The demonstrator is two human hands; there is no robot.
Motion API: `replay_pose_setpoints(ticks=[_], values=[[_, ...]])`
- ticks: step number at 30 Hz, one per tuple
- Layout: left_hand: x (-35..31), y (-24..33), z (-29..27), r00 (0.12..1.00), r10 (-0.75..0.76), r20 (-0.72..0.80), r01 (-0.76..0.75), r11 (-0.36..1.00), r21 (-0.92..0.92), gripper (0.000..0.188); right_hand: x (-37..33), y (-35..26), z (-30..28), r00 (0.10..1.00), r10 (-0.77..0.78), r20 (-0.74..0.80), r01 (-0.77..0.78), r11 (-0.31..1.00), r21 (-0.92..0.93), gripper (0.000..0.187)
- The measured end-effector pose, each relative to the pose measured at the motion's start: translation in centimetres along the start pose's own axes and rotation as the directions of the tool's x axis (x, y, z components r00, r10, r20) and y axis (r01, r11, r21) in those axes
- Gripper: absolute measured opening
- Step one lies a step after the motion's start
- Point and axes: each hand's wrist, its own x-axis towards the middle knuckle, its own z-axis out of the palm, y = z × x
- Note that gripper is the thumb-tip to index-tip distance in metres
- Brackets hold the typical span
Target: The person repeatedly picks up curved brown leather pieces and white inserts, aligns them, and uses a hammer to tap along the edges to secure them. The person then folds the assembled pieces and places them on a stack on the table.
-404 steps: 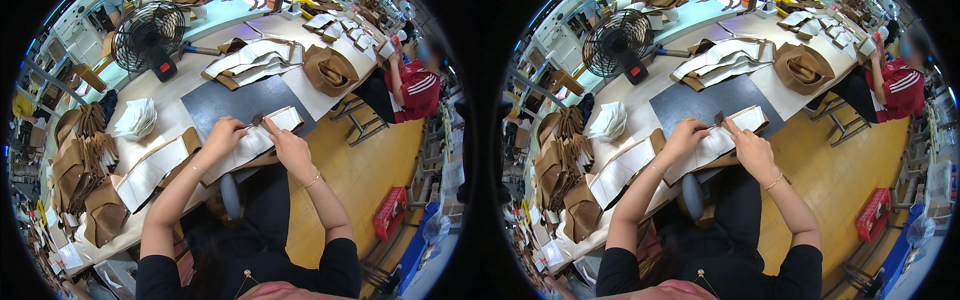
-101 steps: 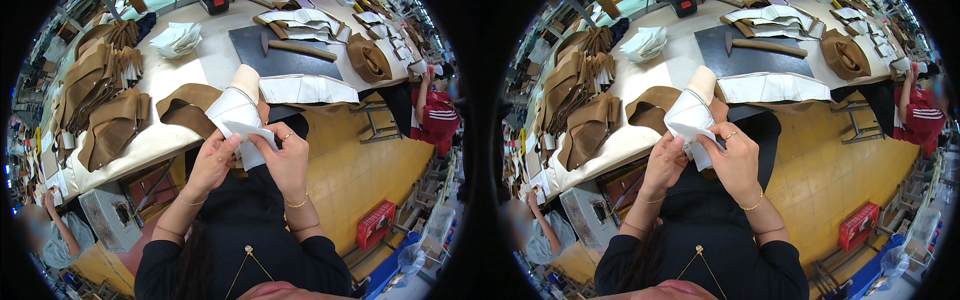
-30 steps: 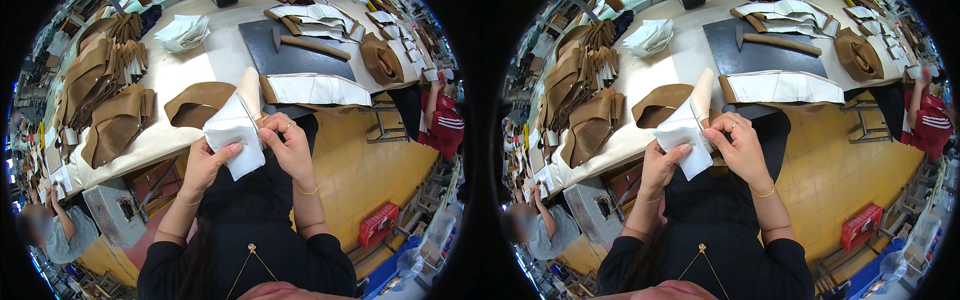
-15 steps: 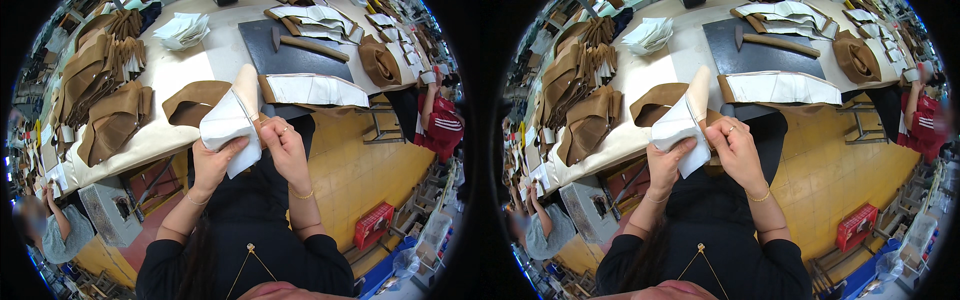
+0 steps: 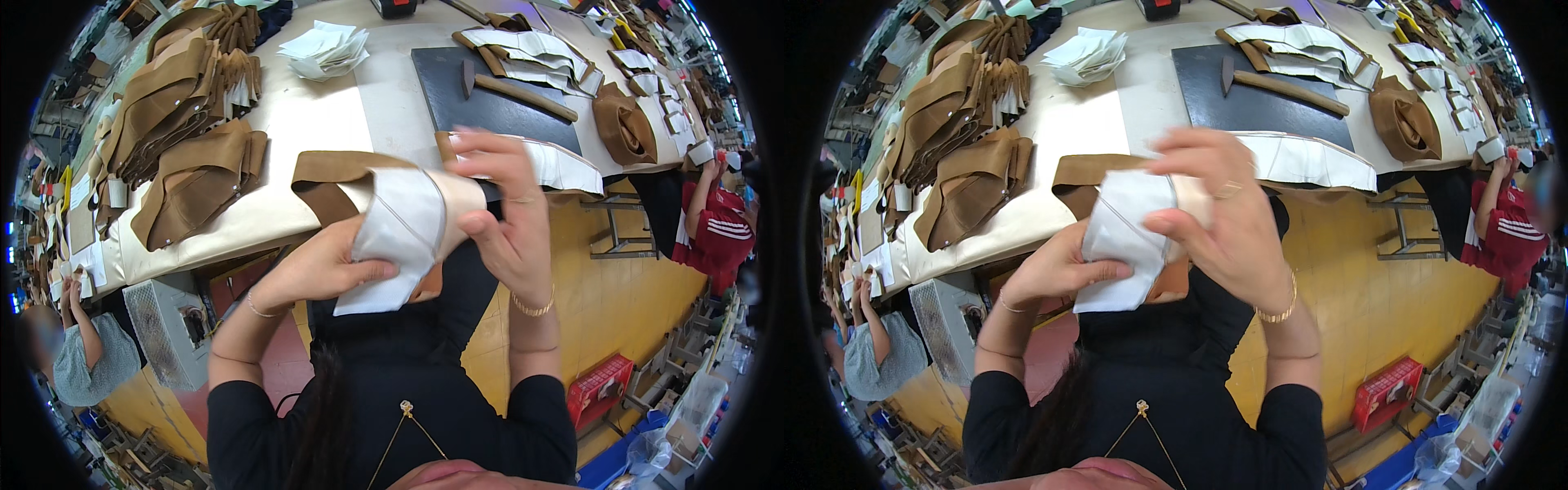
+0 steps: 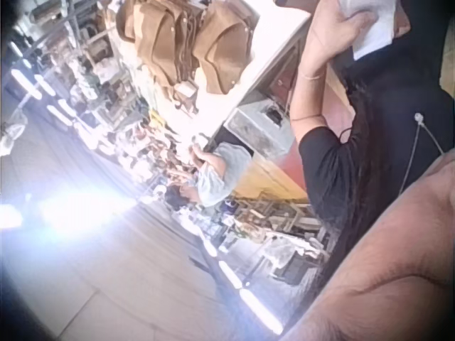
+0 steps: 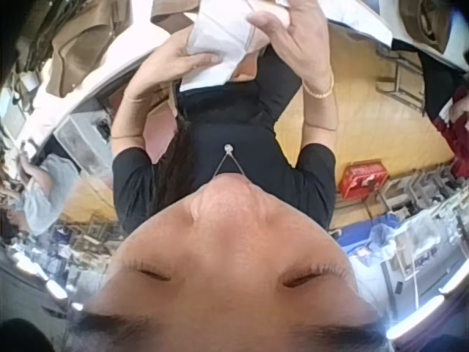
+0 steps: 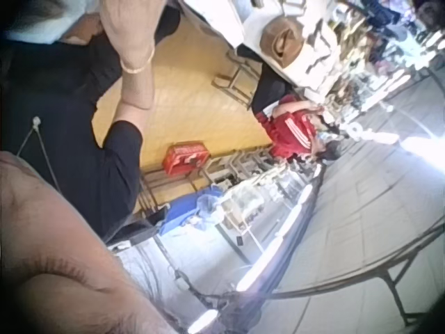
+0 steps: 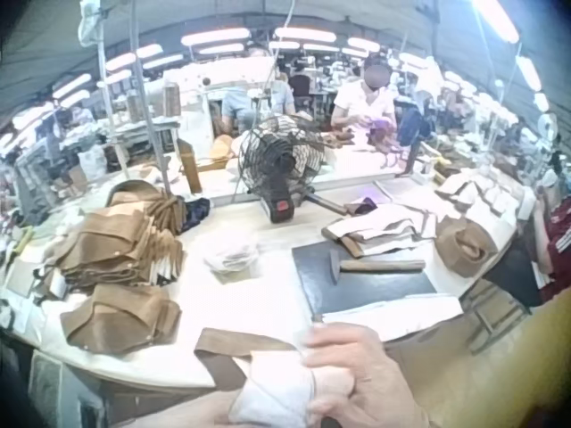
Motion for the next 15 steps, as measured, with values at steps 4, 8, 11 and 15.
replay_pose_setpoints(ticks=[4,8,11,15], values=[[-0.8,3.9,-1.9,0.965,-0.178,0.190,0.087,0.908,0.410,0.038,4.9,1.4,2.6,0.783,-0.115,0.611,-0.025,0.976,0.216,0.051],[-1.6,3.2,-3.3,0.978,-0.195,0.074,0.125,0.830,0.543,0.037,4.5,0.7,3.2,0.602,0.110,0.791,-0.297,0.950,0.094,0.054],[-1.9,2.9,-3.8,0.967,-0.249,0.059,0.172,0.802,0.573,0.041,3.1,0.5,3.4,0.750,0.051,0.659,-0.163,0.980,0.110,0.057],[-2.5,2.8,-4.2,0.940,-0.333,0.074,0.277,0.871,0.406,0.046,2.9,-1.2,2.7,0.790,0.033,0.612,0.093,0.980,-0.173,0.049]])
